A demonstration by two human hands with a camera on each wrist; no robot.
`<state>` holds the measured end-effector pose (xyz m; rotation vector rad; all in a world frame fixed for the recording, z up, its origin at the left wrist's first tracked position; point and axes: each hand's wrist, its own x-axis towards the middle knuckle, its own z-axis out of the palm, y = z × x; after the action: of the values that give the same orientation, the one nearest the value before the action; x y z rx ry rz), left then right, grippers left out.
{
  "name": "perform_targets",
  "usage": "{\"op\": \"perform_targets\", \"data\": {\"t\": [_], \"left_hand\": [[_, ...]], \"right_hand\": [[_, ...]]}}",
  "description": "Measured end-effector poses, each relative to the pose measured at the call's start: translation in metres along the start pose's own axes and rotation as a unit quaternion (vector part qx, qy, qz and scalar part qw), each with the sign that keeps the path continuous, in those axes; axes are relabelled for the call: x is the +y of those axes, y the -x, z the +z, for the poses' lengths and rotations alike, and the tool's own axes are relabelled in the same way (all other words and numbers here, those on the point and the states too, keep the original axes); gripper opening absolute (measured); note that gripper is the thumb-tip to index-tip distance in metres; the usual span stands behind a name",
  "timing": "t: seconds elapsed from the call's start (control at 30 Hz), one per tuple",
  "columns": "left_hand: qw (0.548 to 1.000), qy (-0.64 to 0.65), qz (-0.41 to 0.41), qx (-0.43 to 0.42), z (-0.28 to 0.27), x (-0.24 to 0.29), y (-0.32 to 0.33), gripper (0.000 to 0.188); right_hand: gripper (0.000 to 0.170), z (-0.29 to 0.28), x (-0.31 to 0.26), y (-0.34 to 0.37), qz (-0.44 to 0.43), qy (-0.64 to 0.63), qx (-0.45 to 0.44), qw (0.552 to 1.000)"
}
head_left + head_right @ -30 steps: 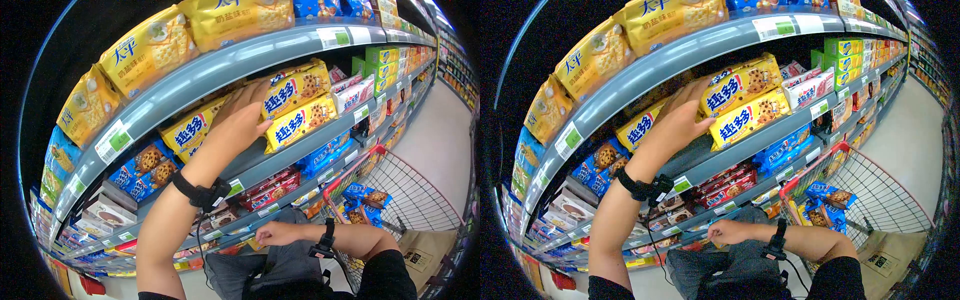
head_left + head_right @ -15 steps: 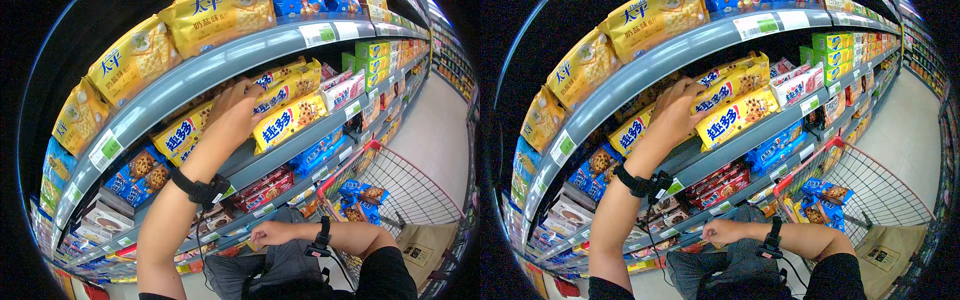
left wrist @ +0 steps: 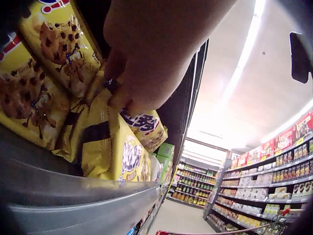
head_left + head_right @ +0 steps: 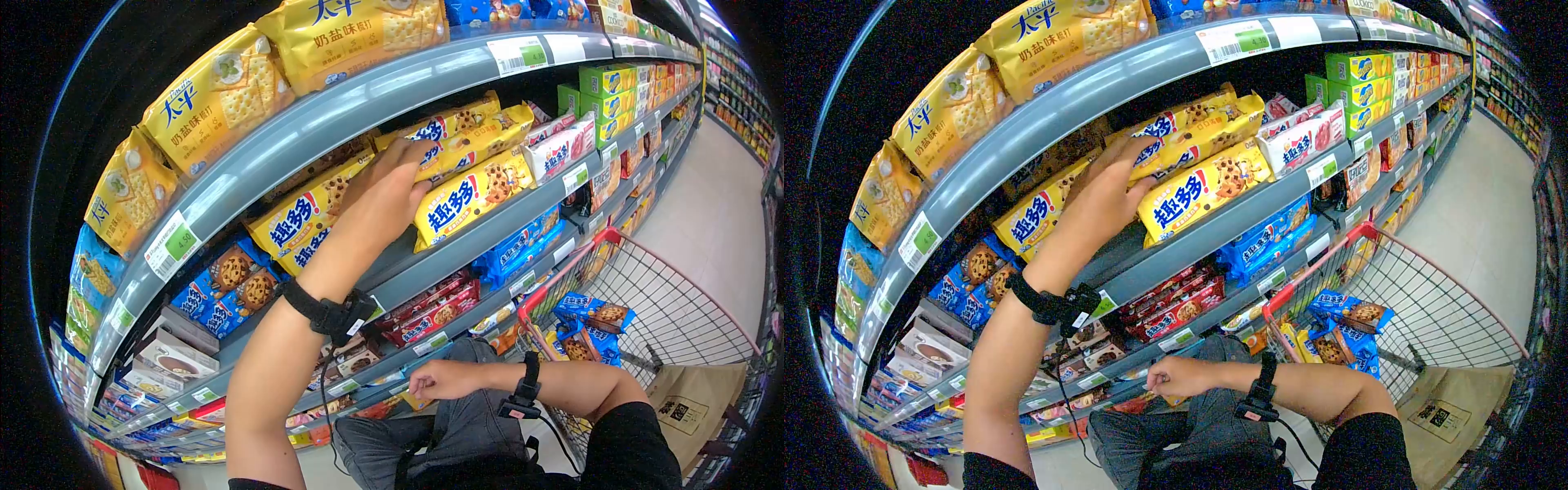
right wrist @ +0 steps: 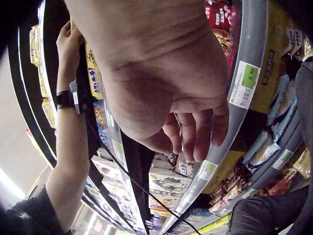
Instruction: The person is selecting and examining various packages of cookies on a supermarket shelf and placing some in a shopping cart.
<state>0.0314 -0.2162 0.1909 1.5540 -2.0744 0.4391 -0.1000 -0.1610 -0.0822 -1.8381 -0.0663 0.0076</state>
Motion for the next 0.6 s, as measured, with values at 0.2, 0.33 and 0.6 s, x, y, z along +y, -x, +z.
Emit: {"op": "perform_targets", "data": {"t": [0.2, 0.33, 0.6], "left_hand": [[0.995, -0.010, -0.090, 0.044, -0.011, -0.002, -0.012, 0.027], [0.994, -0.017, -0.088, 0.064, -0.006, -0.008, -0.015, 0.020], [0.970, 0.136, 0.129, 0.157, -0.052, 0.053, 0.056, 0.021]], "right_hand": [[0.022, 0.001, 0.004, -0.001, 0.002, -0.007, -0.006, 1.000], [0.020, 0.004, 0.012, -0.004, -0.023, -0.024, 0.010, 0.999], [0.019, 0.002, 0.015, -0.002, -0.069, -0.013, 0.045, 0.997]]}}
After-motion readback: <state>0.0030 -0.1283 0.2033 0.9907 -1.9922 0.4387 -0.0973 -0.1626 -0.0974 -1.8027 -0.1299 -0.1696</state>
